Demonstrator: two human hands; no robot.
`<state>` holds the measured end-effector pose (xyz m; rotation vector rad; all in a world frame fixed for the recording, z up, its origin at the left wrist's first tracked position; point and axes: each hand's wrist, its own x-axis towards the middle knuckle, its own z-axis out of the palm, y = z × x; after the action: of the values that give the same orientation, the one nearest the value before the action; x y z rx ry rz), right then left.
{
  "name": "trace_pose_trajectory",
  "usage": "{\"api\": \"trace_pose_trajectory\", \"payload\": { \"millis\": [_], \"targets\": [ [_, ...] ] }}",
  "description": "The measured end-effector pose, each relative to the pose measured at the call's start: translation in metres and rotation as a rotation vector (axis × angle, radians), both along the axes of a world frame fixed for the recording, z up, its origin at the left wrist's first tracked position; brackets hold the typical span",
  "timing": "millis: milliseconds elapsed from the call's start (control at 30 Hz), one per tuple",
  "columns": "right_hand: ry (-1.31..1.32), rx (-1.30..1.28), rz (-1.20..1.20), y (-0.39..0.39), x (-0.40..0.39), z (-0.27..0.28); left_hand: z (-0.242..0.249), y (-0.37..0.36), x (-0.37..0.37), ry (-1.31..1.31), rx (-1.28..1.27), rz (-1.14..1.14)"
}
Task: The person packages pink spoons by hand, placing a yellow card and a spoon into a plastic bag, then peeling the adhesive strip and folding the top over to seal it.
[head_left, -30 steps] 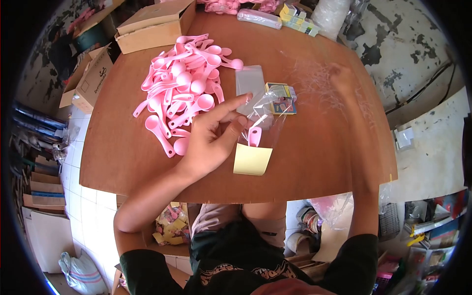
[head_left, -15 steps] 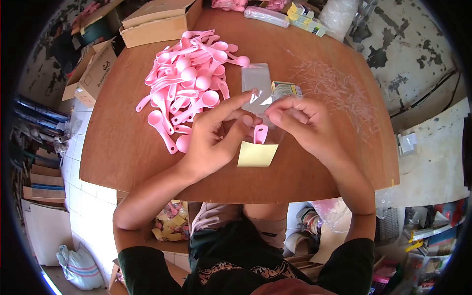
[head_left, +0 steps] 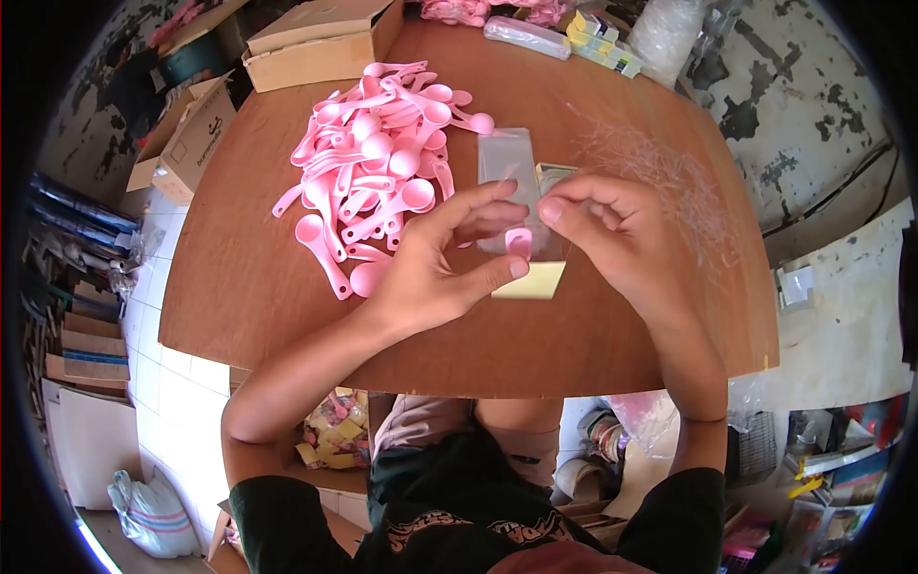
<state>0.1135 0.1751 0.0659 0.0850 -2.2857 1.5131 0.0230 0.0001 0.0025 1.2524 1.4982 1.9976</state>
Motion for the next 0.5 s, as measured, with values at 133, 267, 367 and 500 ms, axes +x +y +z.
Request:
{"api": "trace_pose_trajectory", "payload": {
  "millis": [133, 267, 367, 500],
  "targets": [
    [-0.100, -0.186, 0.038, -0.003, 0.005, -0.004, -0.003, 0.004, 0.002, -0.098, 0.003, -0.051],
    [-0.145, -0.333, 0.024, 0.000, 0.013, -0.020, -0.004, 0.004, 0.000, -0.198, -0.060, -0.020],
    [-0.072, -0.326, 0.039, 0.002, 0.014, -0.037, -0.009, 0.006, -0.003, -0.195, -0.066, 0.017],
    [-0.085, -0.383, -0.021, 0.004, 0.016, -0.047, -0.013, 0.010, -0.003, -0.199, -0.024, 0.026]
  ]
}}
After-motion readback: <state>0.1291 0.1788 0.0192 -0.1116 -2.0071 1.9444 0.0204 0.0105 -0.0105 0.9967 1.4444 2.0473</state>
